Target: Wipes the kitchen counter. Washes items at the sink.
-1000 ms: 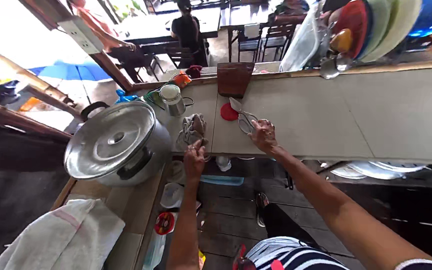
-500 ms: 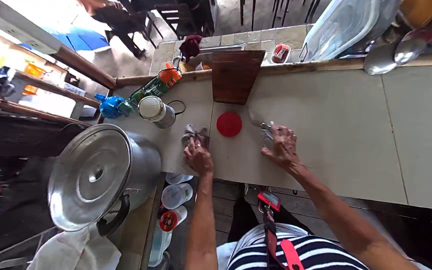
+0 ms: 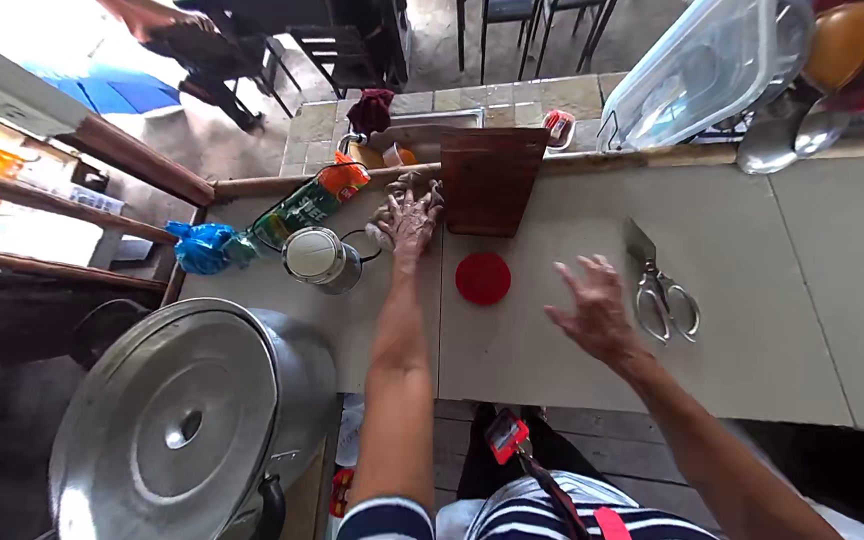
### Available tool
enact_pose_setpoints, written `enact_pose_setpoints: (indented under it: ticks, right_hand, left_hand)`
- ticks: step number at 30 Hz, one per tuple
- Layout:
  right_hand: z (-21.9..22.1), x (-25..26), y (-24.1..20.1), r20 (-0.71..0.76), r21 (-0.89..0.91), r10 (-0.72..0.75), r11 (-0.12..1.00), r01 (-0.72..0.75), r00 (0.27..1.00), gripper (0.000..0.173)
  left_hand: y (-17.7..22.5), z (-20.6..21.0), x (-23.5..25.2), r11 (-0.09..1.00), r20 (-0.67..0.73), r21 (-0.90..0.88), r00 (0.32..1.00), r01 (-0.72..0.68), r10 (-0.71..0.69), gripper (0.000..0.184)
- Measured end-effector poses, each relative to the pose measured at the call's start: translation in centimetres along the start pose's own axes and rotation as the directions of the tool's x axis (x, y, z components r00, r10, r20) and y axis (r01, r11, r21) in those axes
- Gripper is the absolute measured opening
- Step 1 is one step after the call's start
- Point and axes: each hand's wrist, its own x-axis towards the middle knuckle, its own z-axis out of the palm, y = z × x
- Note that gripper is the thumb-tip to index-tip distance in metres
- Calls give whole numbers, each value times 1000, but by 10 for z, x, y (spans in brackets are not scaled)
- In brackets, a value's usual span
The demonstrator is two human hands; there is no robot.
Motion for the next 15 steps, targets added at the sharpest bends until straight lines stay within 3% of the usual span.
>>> enact_pose_setpoints:
  ticks: [2,4,6,11,15]
  right_hand:
    - [28,27,-43,125,56,-39,998,32,991,75]
    - [55,55,-69,262,58,-19,998,4,965,88]
    - [75,73,-76,310,21,6,1000,-13,951,92]
    - [53,45,-50,267,50,34,998,-49,963,84]
    - [-6,-36,13,-7,282,158,948,-149,987,83]
  left_hand:
    - [-12,37,8,995,-80,96,996,-41,49,47]
    - [-17,40,-6,992,-115,110,991,-60,72,47]
    - [-21,36,-32,991,-118,120,990,-59,73,46]
    - [2,51,-144,995,-161,20,982,-94,96,46]
    - [68,64,-239,939,-107,-106,943,-327,316,35]
